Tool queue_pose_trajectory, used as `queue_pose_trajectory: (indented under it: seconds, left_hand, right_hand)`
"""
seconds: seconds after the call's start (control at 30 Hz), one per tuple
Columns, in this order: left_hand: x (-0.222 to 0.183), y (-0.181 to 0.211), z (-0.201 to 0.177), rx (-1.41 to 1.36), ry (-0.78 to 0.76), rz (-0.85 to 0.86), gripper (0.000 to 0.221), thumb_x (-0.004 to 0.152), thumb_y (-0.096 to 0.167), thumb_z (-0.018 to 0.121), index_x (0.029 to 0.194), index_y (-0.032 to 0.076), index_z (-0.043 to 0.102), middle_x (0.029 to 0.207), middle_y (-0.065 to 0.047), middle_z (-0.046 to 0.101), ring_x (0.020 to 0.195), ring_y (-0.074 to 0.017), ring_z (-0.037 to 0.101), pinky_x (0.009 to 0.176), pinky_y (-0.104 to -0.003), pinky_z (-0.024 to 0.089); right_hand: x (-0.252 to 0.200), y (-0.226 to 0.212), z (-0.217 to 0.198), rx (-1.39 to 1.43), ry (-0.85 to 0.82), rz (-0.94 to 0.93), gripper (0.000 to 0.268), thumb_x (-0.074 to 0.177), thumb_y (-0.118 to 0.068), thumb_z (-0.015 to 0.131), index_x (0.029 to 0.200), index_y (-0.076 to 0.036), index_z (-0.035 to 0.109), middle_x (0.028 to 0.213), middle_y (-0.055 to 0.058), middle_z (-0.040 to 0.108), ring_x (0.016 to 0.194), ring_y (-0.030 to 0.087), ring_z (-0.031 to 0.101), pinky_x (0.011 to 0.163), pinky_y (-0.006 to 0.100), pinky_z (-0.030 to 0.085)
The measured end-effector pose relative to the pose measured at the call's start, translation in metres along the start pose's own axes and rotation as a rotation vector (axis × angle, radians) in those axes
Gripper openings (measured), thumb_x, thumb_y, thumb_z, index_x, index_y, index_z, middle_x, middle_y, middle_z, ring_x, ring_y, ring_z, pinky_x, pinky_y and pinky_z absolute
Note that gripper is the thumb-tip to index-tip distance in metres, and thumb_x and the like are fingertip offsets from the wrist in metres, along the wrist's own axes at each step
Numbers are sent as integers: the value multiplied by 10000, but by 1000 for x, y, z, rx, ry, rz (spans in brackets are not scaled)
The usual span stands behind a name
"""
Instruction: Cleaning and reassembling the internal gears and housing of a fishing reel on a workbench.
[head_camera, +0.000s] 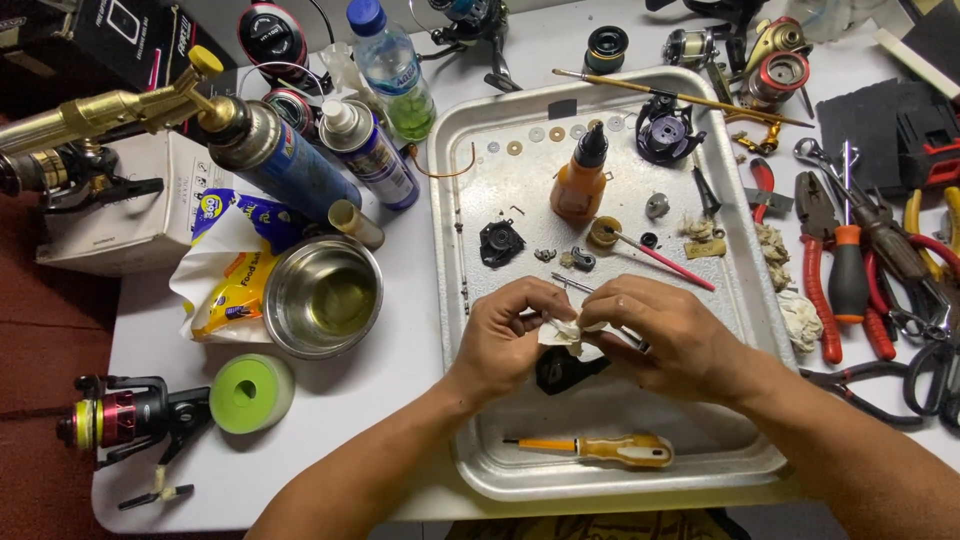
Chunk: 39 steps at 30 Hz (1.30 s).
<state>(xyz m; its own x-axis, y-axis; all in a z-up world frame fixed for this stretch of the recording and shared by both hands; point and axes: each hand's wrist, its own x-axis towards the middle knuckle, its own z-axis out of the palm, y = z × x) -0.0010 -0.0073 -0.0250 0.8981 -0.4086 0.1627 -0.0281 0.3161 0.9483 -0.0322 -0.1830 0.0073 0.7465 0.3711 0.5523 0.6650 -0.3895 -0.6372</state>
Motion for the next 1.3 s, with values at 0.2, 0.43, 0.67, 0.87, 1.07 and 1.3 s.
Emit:
queue_pose_trajectory:
  seconds: [0.2,0.43,0.67,0.87,1.07,1.3]
  left_hand:
    - [-4,12,-2,148,-96,36,304,782,89,699,1068,90,599,1030,-57,600,851,-129,542,688,-246,485]
    - [10,21,-22,94,41,17,256,815,172,568,1050,82,523,1036,-82,581,858,-157,532,646,-254,497]
    - [19,20,-32,105,203,-18,172,842,201,555,966,82,565,935,-75,613,775,-163,570,557,-216,475]
    - [18,15,-31,244,154,6,185,862,236,527,969,89,562,922,-51,611,742,-119,524,553,-222,474]
    - [18,23,-28,288,121,-29,180,881,259,508,928,96,569,838,-17,565,696,-97,481,538,-230,455]
    - [17,11,-26,208,-72,-214,252,914,282,467,1000,69,570,911,-63,591,730,-129,543,538,-210,492]
  right_hand:
    - [-14,7,-23,-18,-31,42,162,699,15,637,846,-50,645,695,90,618,597,243,591,519,336,492]
    - [-28,0,-66,-481,-775,577,288,765,-436,472,764,-233,677,795,-75,642,713,104,605,605,306,499]
    - [-5,-17,-27,-632,-866,540,442,780,-512,598,1134,-251,560,1117,2,543,1002,162,515,859,350,478]
    - [-3,-1,-6,-747,-1034,332,144,870,-312,512,965,-211,548,922,3,533,777,178,464,669,357,430]
    - [-28,16,-20,-564,-673,88,167,868,-254,527,998,-156,563,860,27,547,657,217,543,507,372,478]
    - [-7,8,-30,-514,-297,-54,155,841,-189,610,934,-66,597,834,100,577,624,244,561,540,371,485]
